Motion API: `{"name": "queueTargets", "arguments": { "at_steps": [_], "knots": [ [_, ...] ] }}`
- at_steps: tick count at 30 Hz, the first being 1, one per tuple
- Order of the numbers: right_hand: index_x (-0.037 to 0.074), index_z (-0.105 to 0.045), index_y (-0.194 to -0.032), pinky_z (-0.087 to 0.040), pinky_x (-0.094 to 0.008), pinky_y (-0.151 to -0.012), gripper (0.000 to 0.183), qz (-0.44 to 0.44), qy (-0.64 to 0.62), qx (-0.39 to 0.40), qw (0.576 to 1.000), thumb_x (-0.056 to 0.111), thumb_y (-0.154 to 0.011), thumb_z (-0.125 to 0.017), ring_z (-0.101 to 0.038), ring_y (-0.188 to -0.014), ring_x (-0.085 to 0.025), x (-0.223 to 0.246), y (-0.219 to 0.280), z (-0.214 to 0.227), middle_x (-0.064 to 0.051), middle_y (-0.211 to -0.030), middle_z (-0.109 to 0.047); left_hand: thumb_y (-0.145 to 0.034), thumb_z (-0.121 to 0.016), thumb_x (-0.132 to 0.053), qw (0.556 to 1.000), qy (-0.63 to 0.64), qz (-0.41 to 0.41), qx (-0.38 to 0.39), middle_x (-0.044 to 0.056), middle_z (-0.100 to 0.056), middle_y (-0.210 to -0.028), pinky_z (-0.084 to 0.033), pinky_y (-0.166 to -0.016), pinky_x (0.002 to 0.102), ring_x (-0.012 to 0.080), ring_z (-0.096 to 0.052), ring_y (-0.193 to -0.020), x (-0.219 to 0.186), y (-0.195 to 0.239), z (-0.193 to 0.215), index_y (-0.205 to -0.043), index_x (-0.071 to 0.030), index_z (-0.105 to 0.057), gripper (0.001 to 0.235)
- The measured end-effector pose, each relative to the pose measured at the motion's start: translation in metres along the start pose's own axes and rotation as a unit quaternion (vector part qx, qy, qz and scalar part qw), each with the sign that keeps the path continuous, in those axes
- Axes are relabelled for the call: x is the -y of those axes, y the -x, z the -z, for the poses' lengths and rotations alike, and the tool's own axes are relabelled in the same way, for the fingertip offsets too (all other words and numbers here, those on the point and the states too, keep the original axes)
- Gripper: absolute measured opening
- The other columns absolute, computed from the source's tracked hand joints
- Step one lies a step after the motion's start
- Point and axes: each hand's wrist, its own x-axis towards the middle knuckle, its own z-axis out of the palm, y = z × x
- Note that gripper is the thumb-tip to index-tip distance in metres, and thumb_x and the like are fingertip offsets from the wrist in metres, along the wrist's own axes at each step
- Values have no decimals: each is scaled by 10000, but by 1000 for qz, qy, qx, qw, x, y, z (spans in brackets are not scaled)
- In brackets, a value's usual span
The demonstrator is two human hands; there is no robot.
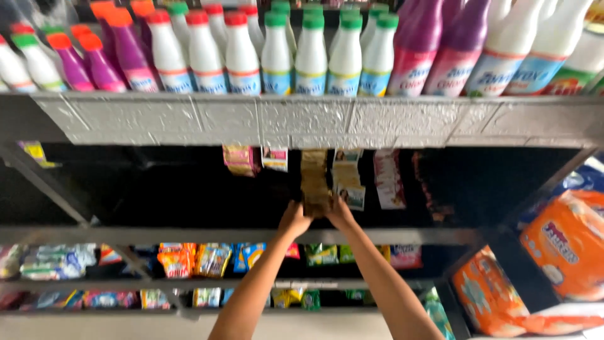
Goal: Organizing and restocking various product sachets on a freezer top and store shelves.
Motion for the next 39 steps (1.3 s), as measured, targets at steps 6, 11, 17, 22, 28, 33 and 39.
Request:
{"name": "queueTargets", "arguments": {
  "at_steps": [6,11,17,22,28,33,39],
  "knots": [
    [68,-407,-1420,-430,-512,-1071,691,-108,-75,82,988,198,-867,-801,-543,-1244,-377,8,-24,-8,-215,-1407,-511,-820,-725,-593,989,-26,105,102,276,-494,-1429,-481,-1058,505,473,-539,-1259,21,-34,-19,-1402,-209,-582,712],
    [202,-563,-1416,-52,-671,-1176,516,13,399,38,916,440,-959,-584,-330,-1410,-449,-27,-46,-42,-202,-1602,-261,-862,-628,-373,993,-100,22,64,274,-479,-1458,-356,-1123,568,482,-444,-1320,120,-95,-105,-1559,-200,-410,750],
    [66,-313,-1557,-9,-647,-1148,826,-5,381,-3,925,512,-947,-645,-195,-1402,-549,-46,-51,-45,-259,-1592,-175,-836,-703,-467,992,23,116,53,295,-442,-1437,-435,-1100,495,485,-487,-1283,55,-52,-48,-1545,-189,-366,832],
    [191,-393,-1526,-130,-637,-1196,632,-36,353,10,935,449,-977,-571,-263,-1415,-467,39,-10,-20,-153,-1551,-324,-899,-675,-483,997,-21,56,39,288,-504,-1391,-431,-1101,488,473,-502,-1274,58,-54,-47,-1457,-132,-482,687],
    [223,-584,-1375,-404,-516,-1107,445,-78,294,7,953,353,-950,-605,-333,-1384,-423,104,27,1,-152,-1474,-404,-923,-614,-320,995,-68,48,46,192,-484,-1428,-442,-1072,482,431,-458,-1308,14,-22,-13,-1409,-79,-494,555],
    [122,-637,-1278,-451,-470,-1059,381,-17,302,-4,953,320,-953,-620,-491,-1273,-369,122,34,9,-155,-1362,-539,-856,-587,-97,992,-124,26,13,174,-437,-1422,-479,-999,478,396,-428,-1307,23,-25,-20,-1353,-27,-508,508],
    [85,-748,-1069,-494,-453,-959,293,26,333,-13,943,281,-939,-574,-623,-1097,-337,153,62,20,-140,-1107,-706,-802,-638,-101,964,-204,-95,-145,93,-598,-1183,-493,-1003,438,315,-564,-1184,-17,16,8,-1073,-74,-619,273]
  ]
}}
